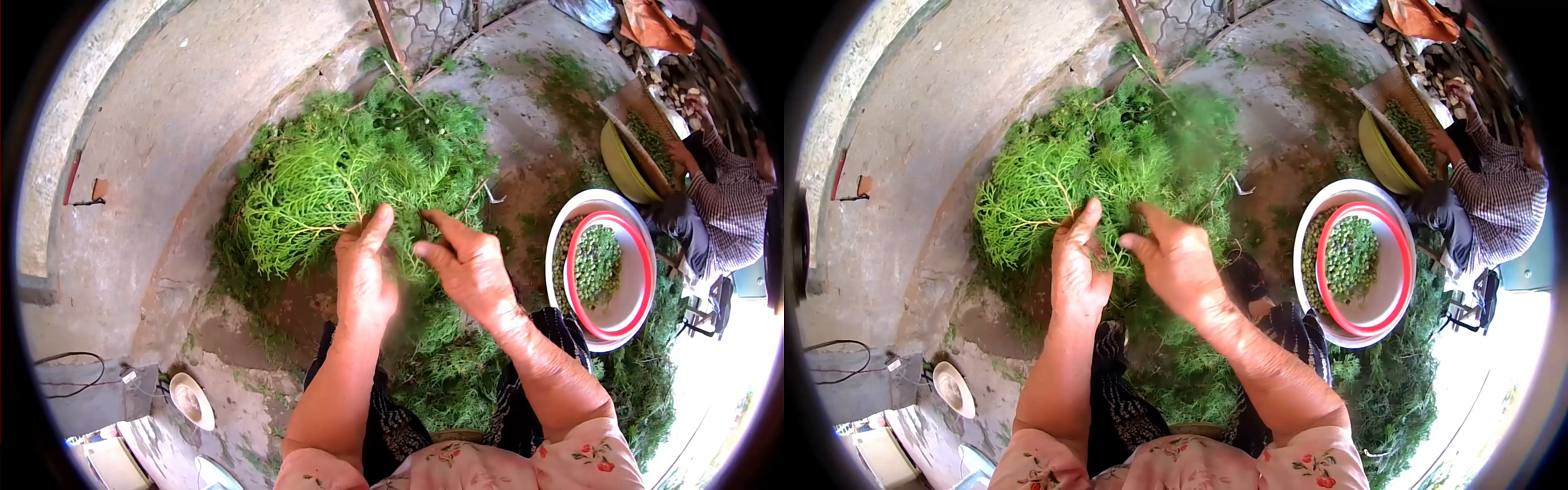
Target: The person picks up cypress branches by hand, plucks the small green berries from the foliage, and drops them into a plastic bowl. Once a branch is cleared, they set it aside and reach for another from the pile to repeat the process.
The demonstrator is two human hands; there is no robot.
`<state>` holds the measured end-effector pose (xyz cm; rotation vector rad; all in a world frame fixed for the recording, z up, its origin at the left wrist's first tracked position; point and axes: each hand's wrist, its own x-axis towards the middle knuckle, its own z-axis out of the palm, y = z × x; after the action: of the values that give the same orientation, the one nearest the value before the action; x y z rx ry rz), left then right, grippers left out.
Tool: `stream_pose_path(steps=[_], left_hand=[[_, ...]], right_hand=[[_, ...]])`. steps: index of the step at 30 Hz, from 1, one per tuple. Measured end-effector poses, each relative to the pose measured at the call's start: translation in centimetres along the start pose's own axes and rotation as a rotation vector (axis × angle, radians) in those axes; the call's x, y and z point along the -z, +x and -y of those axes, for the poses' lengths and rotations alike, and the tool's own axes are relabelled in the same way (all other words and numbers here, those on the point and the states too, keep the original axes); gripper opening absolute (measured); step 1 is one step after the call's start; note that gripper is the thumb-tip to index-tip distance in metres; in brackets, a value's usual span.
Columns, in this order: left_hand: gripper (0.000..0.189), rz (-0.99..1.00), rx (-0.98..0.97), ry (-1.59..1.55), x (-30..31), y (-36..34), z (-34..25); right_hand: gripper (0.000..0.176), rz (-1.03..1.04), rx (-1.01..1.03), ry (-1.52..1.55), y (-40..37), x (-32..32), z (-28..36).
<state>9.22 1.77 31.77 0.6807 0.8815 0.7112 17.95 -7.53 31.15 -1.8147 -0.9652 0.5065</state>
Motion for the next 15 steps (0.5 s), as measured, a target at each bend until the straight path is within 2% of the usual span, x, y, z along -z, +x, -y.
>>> stream_pose_path(steps=[2, 3, 4, 5, 7, 10, 13, 15], left_hand=[[0.035, 0.007, -0.010, -0.050, -0.3, 0.0, 0.4], [0.050, 0.109, 0.025, -0.038, -0.2, -0.3, 0.3], [0.052, 0.146, 0.025, -0.056, -0.1, -0.6, 0.3], [0.054, 0.182, 0.024, -0.074, 0.1, -0.9, 0.4], [0.055, 0.275, 0.018, -0.099, 0.0, -1.3, 0.6], [0.053, 0.414, 0.002, 0.051, 0.6, -1.3, 1.2], [0.068, 0.482, -0.044, 0.239, 0.1, -1.1, 1.4], [0.068, 0.562, -0.032, 0.263, -0.4, -1.2, 1.0]], right_hand=[[0.057, 0.041, -0.017, -0.031, 0.0, -0.1, 0.0], [0.061, 0.062, -0.013, -0.047, 0.1, -0.1, -0.1], [0.065, 0.082, -0.009, -0.063, 0.1, -0.1, -0.1], [0.047, 0.138, -0.064, -0.046, 0.3, 0.2, 0.4], [0.042, 0.106, -0.048, -0.125, 0.3, 0.4, 0.5], [0.035, 0.068, -0.026, -0.169, 0.2, 0.6, 0.0], [0.028, 0.097, -0.046, -0.180, 0.3, 0.6, 0.1], [0.024, 0.117, -0.053, -0.168, 0.3, 0.7, 0.0]])
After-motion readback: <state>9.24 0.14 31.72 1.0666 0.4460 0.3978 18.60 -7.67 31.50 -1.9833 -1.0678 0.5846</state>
